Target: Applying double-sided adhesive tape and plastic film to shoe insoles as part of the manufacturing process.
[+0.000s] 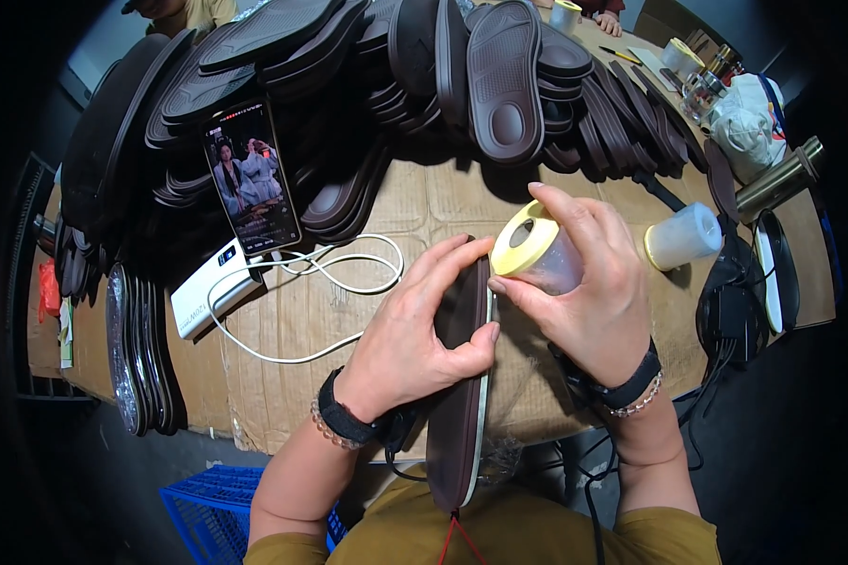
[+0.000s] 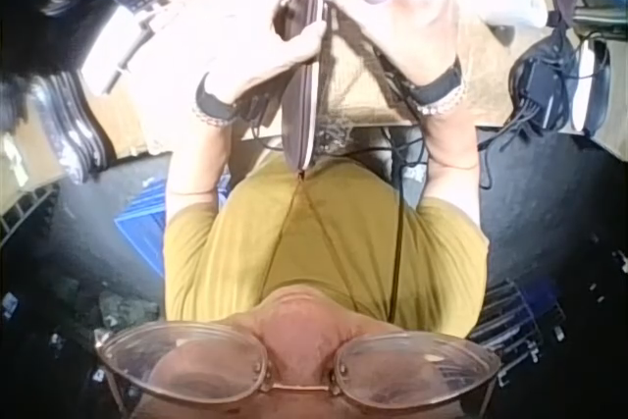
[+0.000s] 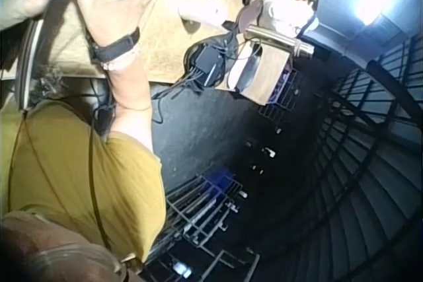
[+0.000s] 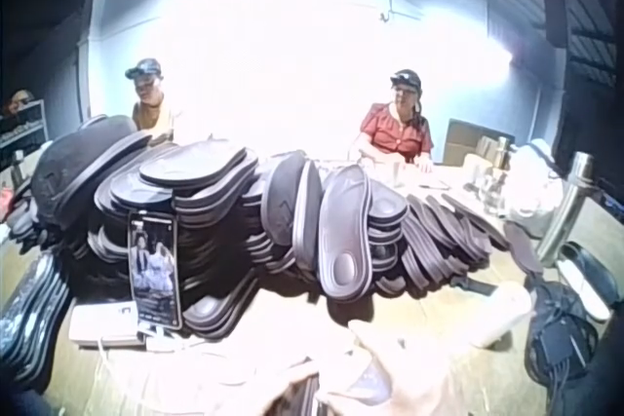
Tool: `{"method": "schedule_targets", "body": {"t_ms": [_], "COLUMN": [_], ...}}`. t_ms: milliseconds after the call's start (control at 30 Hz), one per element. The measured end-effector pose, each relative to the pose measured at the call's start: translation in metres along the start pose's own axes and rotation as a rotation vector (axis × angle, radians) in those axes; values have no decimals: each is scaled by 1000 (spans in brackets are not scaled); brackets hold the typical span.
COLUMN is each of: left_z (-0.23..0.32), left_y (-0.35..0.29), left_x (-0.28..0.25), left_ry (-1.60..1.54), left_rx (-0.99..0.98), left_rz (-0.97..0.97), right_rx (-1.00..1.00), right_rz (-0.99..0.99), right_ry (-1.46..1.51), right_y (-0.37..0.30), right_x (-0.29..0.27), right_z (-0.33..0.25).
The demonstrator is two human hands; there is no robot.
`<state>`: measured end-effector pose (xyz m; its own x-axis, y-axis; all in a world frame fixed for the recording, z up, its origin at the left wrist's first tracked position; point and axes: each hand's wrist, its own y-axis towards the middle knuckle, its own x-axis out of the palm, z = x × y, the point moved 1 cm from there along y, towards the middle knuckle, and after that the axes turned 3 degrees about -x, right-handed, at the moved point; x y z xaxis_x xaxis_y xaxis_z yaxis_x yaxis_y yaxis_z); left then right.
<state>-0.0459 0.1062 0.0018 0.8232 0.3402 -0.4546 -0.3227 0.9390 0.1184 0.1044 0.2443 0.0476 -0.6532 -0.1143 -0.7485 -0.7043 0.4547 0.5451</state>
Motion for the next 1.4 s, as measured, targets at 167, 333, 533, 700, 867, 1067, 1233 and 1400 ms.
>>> {"method": "schedule_targets", "body": {"t_ms": [167, 333, 533, 700, 867, 1067, 1233, 1400], "left_z": [2, 1, 1, 0, -5, -8, -15, -20], "left_y": [0, -1, -1, 0, 2, 11, 15, 14], "left_x": [0, 1, 1, 2, 6, 10, 4, 6], "left_ry": [-17, -16, -1, -7, -161, -408, -334, -411], "left_rx": [25, 16, -9, -3, -16, -182, -156, -147], "left_rz": [19, 18, 10, 12, 59, 107, -6, -52], "right_rx": [14, -2, 8, 42, 60, 26, -50, 17], "right_rz": [7, 11, 4, 0, -40, -127, -134, -122], "right_ry": [7, 36, -34, -9, 50, 135, 233, 421], "right_y": [-1, -2, -1, -4, -6, -6, -3, 1], "right_x": [0, 2, 1, 2, 9, 15, 18, 15], "right_z": [1, 3, 0, 0, 4, 17, 29, 36]}}
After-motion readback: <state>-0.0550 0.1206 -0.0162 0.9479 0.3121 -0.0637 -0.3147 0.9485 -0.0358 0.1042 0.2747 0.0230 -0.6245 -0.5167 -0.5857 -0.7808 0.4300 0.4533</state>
